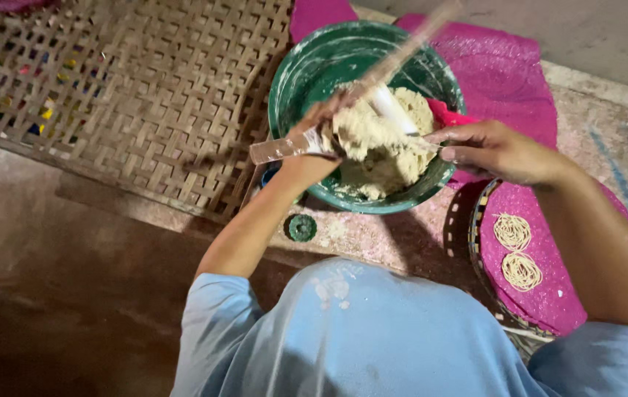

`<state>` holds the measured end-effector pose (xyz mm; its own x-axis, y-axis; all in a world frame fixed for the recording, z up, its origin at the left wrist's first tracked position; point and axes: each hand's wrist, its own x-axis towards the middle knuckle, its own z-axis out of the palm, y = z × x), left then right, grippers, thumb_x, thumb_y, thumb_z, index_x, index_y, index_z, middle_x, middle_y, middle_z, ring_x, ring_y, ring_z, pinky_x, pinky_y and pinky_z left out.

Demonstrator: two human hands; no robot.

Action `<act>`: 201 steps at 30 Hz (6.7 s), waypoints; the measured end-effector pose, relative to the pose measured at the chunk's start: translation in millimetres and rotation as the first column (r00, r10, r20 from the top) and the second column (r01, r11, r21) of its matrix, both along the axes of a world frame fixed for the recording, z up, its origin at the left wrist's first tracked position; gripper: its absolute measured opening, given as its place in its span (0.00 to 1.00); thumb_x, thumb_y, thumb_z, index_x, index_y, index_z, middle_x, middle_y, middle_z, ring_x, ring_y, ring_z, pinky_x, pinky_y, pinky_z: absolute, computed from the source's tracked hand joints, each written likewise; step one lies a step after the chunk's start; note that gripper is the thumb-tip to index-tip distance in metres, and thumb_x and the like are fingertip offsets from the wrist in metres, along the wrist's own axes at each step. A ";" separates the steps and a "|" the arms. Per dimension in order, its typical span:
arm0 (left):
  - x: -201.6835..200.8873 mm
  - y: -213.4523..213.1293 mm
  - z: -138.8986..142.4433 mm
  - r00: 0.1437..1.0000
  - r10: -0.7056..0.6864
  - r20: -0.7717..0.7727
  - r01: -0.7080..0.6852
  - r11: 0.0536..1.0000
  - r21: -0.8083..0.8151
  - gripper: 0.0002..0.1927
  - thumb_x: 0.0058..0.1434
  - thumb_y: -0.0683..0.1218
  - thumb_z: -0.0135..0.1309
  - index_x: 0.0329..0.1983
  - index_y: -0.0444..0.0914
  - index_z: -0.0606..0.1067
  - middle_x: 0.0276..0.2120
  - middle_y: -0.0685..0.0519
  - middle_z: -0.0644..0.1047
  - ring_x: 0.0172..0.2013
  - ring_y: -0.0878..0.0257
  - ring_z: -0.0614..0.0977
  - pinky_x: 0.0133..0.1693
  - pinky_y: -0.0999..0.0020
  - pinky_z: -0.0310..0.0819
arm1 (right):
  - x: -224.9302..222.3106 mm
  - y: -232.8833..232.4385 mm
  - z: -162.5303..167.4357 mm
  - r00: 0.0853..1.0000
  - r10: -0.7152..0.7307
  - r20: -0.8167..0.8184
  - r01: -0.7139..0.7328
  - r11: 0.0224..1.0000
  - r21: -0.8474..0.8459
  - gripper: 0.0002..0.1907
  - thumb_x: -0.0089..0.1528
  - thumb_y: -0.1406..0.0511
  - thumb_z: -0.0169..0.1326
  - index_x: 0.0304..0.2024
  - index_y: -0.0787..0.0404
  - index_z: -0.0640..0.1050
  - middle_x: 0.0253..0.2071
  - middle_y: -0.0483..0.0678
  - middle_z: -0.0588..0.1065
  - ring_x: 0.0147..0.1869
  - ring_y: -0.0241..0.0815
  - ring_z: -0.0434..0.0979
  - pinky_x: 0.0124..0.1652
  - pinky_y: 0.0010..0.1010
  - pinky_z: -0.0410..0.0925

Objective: The person uses a manual noodle press to extrude dough into thin strands, forming them into circular nests on a pink mat inside a woven tray. They repeatedly scoop dough from a green basin, load the press, and squeeze the handle to create the noodles.

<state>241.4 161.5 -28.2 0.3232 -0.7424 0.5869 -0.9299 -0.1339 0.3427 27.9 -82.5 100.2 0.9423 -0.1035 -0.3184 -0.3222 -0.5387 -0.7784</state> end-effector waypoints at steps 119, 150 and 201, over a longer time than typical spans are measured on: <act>48.7 -26.6 -55.7 0.269 0.090 -0.959 -0.107 0.992 0.063 0.14 0.56 0.39 0.61 0.46 0.33 0.78 0.35 0.45 0.79 0.31 0.54 0.77 0.31 0.58 0.69 | -14.5 39.9 -73.6 0.820 -0.397 0.412 0.414 0.909 0.051 0.24 0.70 0.64 0.54 0.68 0.62 0.70 0.58 0.59 0.76 0.61 0.49 0.78 0.59 0.41 0.71; -17.2 -55.7 -32.3 -0.049 -0.517 -0.855 -0.119 0.853 -0.509 0.14 0.58 0.36 0.58 0.48 0.34 0.75 0.39 0.54 0.77 0.38 0.65 0.78 0.41 0.67 0.76 | 49.5 43.3 -124.9 0.649 -0.318 0.692 0.478 0.877 -0.046 0.18 0.70 0.70 0.55 0.63 0.66 0.75 0.39 0.54 0.81 0.37 0.41 0.76 0.41 0.30 0.71; -243.1 -63.9 39.0 0.468 -0.453 -0.758 0.849 0.468 0.245 0.28 0.54 0.53 0.66 0.55 0.38 0.73 0.49 0.43 0.78 0.50 0.50 0.79 0.53 0.56 0.72 | -233.7 95.7 -22.8 0.620 0.104 0.777 0.364 0.840 -0.402 0.19 0.63 0.63 0.57 0.53 0.49 0.66 0.58 0.67 0.74 0.57 0.65 0.80 0.53 0.48 0.76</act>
